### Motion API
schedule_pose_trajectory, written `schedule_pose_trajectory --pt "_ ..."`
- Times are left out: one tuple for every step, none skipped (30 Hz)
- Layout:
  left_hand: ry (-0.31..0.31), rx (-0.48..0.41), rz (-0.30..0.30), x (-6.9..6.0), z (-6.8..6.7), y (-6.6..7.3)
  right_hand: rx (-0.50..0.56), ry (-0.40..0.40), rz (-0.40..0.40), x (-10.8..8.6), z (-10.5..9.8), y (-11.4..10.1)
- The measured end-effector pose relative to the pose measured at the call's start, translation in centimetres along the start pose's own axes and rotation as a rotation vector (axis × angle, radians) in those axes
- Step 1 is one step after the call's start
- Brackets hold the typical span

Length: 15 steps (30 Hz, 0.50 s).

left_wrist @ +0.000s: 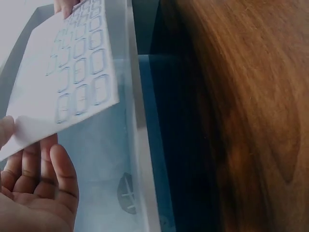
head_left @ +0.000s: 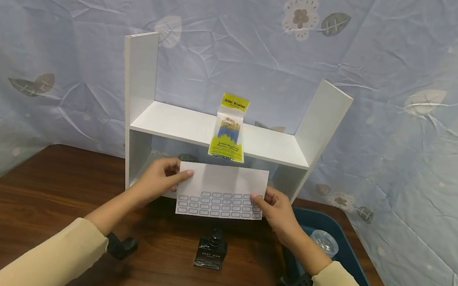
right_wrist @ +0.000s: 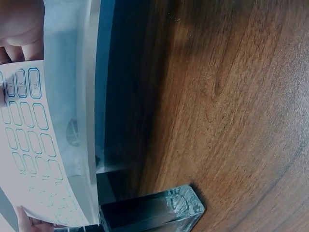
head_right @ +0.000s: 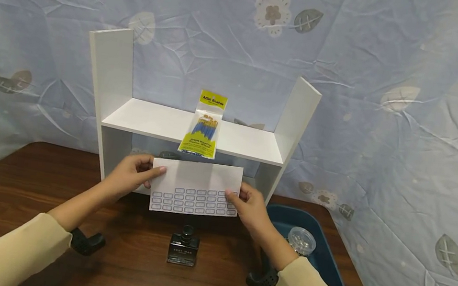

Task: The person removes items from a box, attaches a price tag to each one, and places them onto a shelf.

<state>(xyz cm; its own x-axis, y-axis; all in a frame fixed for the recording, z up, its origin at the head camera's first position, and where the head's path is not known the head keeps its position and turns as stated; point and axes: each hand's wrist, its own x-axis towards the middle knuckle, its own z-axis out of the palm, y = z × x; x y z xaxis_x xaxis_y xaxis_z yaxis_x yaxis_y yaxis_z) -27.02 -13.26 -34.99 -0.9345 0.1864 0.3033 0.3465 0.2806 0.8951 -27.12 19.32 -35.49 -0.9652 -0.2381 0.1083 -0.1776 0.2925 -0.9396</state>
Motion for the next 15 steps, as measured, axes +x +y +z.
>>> schedule_pose_trajectory --pt "-0.009 -0.027 -0.019 0.0 0.0 0.0 0.004 0.003 0.001 0.0 -0.1 0.0" --pt "-0.019 -0.053 -0.037 0.0 0.1 -0.1 0.004 0.005 0.002 0.0 -0.1 0.0" --pt "-0.03 -0.077 -0.051 0.0 0.1 -0.2 0.009 0.008 0.003 0.0 -0.2 0.0" --pt "-0.043 -0.103 -0.064 -0.1 0.2 -0.2 0.014 0.011 0.006 0.0 -0.2 0.0" --pt "-0.053 -0.121 -0.072 -0.1 0.3 -0.3 0.021 0.015 0.01 0.0 -0.2 0.0" --pt "-0.065 -0.138 -0.076 -0.1 0.4 -0.4 0.028 0.021 0.015 0.0 -0.2 0.0" --pt "-0.078 -0.146 -0.074 -0.2 0.6 -0.5 0.035 0.024 0.019 0.1 -0.2 0.1" --pt "-0.09 -0.154 -0.074 -0.2 0.7 -0.6 0.042 0.027 0.022 0.1 -0.2 0.1" --pt "-0.103 -0.16 -0.074 -0.2 0.9 -0.7 0.05 0.03 0.026 0.1 -0.2 0.1" --pt "-0.113 -0.167 -0.079 -0.3 1.0 -0.8 0.056 0.031 0.03 0.1 -0.2 0.1" --pt "-0.124 -0.171 -0.084 -0.3 1.2 -0.8 0.067 0.033 0.033 0.1 -0.2 0.1" --pt "-0.133 -0.179 -0.098 -0.4 1.4 -0.8 0.072 0.029 0.031 0.1 -0.2 0.1" --pt "-0.14 -0.186 -0.11 -0.4 1.5 -0.9 0.08 0.025 0.031 0.0 -0.2 0.1" --pt "-0.143 -0.195 -0.125 -0.4 1.7 -0.9 0.086 0.02 0.03 0.0 -0.2 0.0" --pt "-0.148 -0.199 -0.133 -0.5 1.8 -1.0 0.094 0.016 0.03 0.0 -0.2 0.0"
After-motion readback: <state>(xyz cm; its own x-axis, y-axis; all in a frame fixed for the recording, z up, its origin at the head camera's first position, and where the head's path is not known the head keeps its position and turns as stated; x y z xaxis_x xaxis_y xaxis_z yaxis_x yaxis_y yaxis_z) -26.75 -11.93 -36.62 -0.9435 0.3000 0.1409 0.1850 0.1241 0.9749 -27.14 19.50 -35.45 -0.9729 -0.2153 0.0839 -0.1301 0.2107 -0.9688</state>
